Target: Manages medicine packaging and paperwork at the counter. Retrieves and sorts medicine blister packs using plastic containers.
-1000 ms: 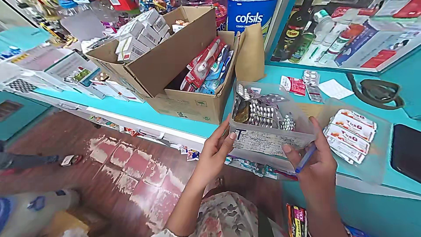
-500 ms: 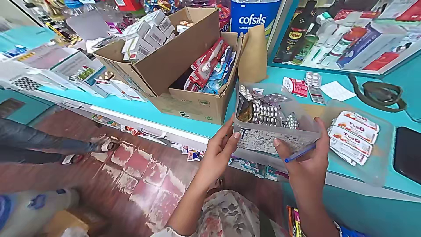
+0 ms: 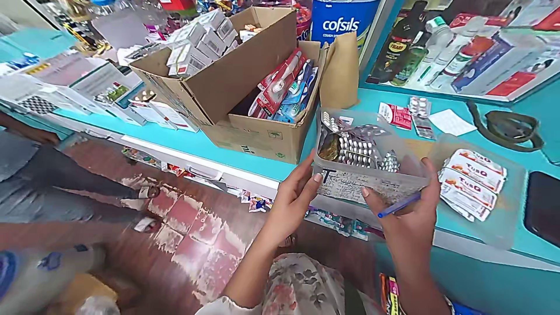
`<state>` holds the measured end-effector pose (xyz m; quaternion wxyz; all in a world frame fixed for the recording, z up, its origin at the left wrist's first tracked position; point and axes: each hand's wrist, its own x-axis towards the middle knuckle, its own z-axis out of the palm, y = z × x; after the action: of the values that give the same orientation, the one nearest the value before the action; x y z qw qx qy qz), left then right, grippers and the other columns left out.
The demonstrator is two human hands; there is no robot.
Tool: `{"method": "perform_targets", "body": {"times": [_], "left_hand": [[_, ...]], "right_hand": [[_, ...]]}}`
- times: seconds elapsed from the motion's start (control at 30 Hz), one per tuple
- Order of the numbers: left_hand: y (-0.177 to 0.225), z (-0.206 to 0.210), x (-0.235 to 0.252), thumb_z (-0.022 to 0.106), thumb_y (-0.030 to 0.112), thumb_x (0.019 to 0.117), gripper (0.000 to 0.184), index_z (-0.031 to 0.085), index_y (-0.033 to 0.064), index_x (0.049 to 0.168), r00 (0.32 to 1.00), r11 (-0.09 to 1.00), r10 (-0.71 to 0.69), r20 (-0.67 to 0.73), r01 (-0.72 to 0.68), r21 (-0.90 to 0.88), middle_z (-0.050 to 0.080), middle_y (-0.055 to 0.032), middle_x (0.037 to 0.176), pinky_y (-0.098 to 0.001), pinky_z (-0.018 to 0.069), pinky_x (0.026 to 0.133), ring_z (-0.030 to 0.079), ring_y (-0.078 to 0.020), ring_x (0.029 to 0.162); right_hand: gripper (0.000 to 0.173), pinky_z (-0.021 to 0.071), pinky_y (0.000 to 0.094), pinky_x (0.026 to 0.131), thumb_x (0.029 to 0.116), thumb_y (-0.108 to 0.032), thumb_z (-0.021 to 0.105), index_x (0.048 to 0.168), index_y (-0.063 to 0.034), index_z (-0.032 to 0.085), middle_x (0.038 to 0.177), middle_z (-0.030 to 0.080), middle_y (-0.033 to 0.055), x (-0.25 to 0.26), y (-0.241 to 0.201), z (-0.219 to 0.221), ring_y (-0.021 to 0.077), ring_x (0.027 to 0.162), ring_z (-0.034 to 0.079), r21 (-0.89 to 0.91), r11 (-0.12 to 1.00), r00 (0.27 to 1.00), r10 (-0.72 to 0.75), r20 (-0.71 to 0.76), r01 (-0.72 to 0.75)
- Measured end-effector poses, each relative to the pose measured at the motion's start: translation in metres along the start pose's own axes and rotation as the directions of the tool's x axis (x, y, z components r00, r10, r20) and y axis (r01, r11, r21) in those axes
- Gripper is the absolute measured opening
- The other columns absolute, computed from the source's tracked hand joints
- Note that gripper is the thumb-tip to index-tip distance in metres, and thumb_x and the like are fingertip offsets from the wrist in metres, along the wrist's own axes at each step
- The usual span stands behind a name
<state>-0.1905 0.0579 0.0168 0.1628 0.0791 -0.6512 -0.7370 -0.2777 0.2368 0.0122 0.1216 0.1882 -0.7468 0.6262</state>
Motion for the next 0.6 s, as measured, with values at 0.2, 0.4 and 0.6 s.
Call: {"method": "perform_targets", "body": {"times": [0.2, 0.4, 0.6], "left_hand": [[-0.0001, -0.0006, 0.0006, 0.048, 0.015, 0.1076, 0.050, 0.037, -0.0022, 0.154, 1.000, 1.000, 0.001, 0.001, -0.001, -0.001, 0.056, -0.0144, 0.143, -0.0297, 0.0600, 0.090, 0.067, -0.0116, 0.113], [-0.0008, -0.0002, 0.0001, 0.048, 0.014, 0.1076, 0.050, 0.037, -0.0013, 0.154, 1.000, 1.000, -0.003, 0.001, 0.003, -0.005, 0.055, -0.0139, 0.144, -0.0306, 0.0600, 0.092, 0.066, -0.0124, 0.116], [-0.0015, -0.0009, -0.0001, 0.048, 0.013, 0.1077, 0.049, 0.038, -0.0032, 0.153, 1.000, 1.000, -0.001, 0.000, 0.001, 0.011, 0.055, -0.0161, 0.143, -0.0293, 0.0595, 0.092, 0.067, -0.0125, 0.114]], "right_hand": [[0.115, 0.0471, 0.0148, 0.103, 0.0740, -0.031, 0.085, 0.156, 0.0100, 0.015, 0.153, 0.041, 0.0255, -0.0008, 0.0022, -0.0017, 0.0051, 0.134, 0.051, -0.019, 1.000, 1.000, -0.002, 0.021, 0.002], [0.117, 0.0458, 0.0149, 0.105, 0.0730, -0.031, 0.086, 0.156, 0.0106, 0.014, 0.154, 0.039, 0.0265, -0.0010, 0.0044, -0.0023, 0.0048, 0.135, 0.050, -0.013, 1.000, 0.999, -0.011, 0.030, 0.012], [0.119, 0.0451, 0.0140, 0.105, 0.0721, -0.032, 0.087, 0.156, 0.0097, 0.013, 0.154, 0.039, 0.0254, -0.0023, 0.0045, -0.0042, 0.0036, 0.135, 0.049, -0.030, 1.000, 0.999, -0.001, 0.042, 0.002]]}}
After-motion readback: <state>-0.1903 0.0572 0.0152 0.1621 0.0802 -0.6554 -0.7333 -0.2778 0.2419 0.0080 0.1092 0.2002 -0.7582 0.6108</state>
